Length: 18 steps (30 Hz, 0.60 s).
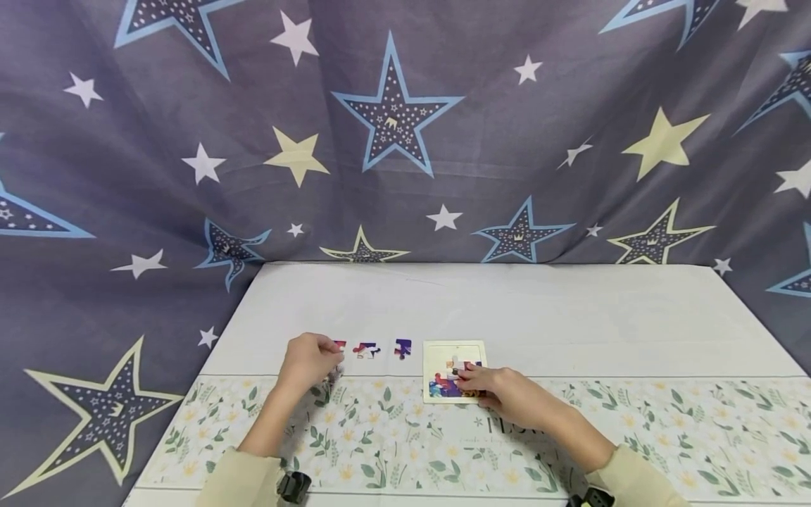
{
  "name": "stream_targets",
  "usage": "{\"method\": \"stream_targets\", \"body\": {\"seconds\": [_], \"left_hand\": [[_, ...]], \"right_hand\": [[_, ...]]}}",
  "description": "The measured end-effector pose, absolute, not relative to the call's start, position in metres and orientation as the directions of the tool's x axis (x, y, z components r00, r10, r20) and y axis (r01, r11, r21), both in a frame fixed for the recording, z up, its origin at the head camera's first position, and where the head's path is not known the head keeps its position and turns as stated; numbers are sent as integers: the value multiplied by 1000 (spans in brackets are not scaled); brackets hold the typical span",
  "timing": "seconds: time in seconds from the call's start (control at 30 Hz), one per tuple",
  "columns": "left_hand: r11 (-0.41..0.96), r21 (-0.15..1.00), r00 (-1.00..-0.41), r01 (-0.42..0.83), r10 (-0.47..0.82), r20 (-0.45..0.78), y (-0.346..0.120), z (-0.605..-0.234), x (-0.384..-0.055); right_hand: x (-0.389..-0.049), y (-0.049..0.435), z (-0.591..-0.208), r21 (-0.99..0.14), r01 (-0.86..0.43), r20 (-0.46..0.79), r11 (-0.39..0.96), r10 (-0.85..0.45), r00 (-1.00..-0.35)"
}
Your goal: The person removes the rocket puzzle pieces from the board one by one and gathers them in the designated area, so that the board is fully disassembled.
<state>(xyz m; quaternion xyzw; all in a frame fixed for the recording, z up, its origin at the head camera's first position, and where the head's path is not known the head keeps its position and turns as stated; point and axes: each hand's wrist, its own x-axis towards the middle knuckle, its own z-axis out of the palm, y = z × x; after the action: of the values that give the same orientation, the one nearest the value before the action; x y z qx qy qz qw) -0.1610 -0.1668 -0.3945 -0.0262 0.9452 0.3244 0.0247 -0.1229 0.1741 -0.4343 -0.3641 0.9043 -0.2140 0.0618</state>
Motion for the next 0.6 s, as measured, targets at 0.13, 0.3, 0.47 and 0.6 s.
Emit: {"method": "stream_targets", "body": {"seconds": [0.13, 0.3, 0.47, 0.6], "left_hand": [[773, 634, -998, -16, 23, -53, -148, -392, -162], [763, 646, -994, 35, 93, -56, -124, -392, -165], [756, 652, -985, 59, 148, -83, -103, -394, -169], [744, 663, -978, 84, 188, -88, -88, -395, -170]], "right_hand": [[-122, 174, -436, -414, -641, 63, 646, -683, -728], [-120, 175, -436, -400, -646, 83, 650, -676, -732], [-117, 175, -434, -397, -650, 89, 648, -678, -730], [-116, 176, -434, -406, -650, 92, 643, -679, -729]]}}
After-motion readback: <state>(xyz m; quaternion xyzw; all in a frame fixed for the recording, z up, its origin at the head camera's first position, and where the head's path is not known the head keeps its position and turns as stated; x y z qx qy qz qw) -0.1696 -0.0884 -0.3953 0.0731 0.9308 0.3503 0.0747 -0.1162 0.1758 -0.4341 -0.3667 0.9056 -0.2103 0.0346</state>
